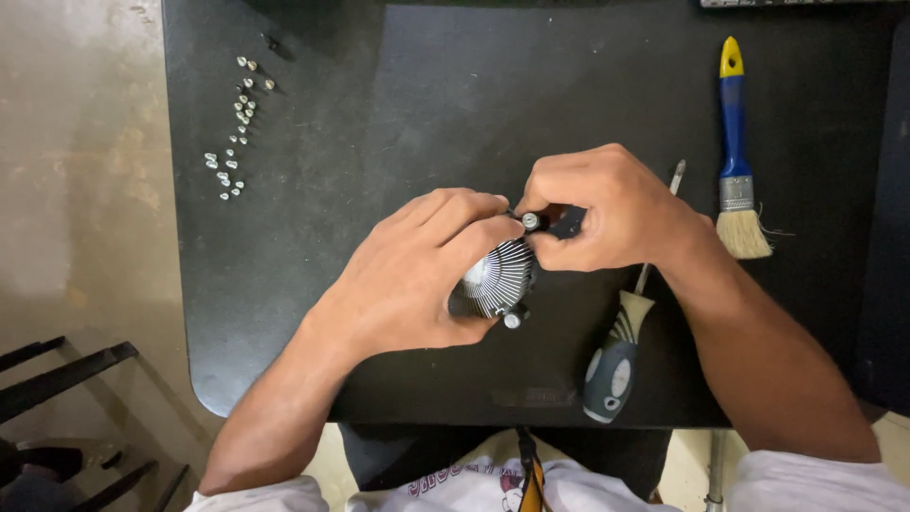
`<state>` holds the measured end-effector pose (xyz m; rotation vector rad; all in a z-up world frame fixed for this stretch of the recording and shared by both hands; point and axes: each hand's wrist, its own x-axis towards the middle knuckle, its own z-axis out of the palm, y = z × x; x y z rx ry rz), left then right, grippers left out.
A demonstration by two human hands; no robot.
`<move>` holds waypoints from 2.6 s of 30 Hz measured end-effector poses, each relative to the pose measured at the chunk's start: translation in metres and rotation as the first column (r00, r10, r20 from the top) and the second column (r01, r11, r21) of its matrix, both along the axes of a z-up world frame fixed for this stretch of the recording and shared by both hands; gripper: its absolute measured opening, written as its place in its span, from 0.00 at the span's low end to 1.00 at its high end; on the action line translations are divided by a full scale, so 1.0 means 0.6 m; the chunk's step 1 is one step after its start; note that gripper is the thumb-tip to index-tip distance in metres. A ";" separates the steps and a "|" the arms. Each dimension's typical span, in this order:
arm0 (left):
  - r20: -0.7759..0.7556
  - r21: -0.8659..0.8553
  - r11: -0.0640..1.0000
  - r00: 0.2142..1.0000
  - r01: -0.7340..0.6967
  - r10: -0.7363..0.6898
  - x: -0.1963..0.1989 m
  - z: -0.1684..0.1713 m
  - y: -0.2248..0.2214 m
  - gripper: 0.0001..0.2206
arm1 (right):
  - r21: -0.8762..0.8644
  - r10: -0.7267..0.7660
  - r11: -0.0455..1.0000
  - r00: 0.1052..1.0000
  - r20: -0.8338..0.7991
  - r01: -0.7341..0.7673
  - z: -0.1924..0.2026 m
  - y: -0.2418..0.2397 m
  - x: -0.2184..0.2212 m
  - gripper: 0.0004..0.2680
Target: Cleaning a CPU heatsink and fan with a brush and then attempting to reassemble the components.
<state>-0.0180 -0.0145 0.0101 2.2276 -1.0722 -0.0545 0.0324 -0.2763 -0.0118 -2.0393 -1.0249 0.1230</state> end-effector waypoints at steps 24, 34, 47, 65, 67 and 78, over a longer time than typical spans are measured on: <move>0.050 0.067 0.998 0.999 -0.018 0.015 -0.013 -0.007 0.002 0.38 | 0.053 -0.036 0.998 0.996 0.077 0.032 -0.013 0.001 -0.003 0.03; 0.107 0.101 0.995 0.994 -0.014 0.003 -0.017 -0.013 0.006 0.38 | 0.046 -0.030 0.999 0.997 0.065 0.027 -0.007 0.001 -0.003 0.03; -0.013 0.081 0.997 1.000 0.011 -0.010 -0.006 -0.008 0.009 0.50 | -0.095 0.039 0.993 0.972 -0.231 -0.063 0.012 -0.007 0.006 0.04; -0.601 -0.736 0.422 0.798 -0.529 -0.049 -0.014 -0.019 0.024 0.30 | 0.011 0.015 1.000 0.999 0.045 -0.016 0.081 0.036 -0.057 0.33; -0.598 -0.752 0.394 0.798 -0.529 -0.070 -0.019 -0.021 0.014 0.29 | -0.003 0.062 0.998 0.992 0.107 -0.062 0.083 0.058 -0.074 0.35; -0.684 -0.681 0.477 0.716 -0.556 -0.143 -0.002 -0.023 0.017 0.11 | 0.505 -0.110 0.732 0.811 -0.574 0.457 0.037 0.049 -0.051 0.17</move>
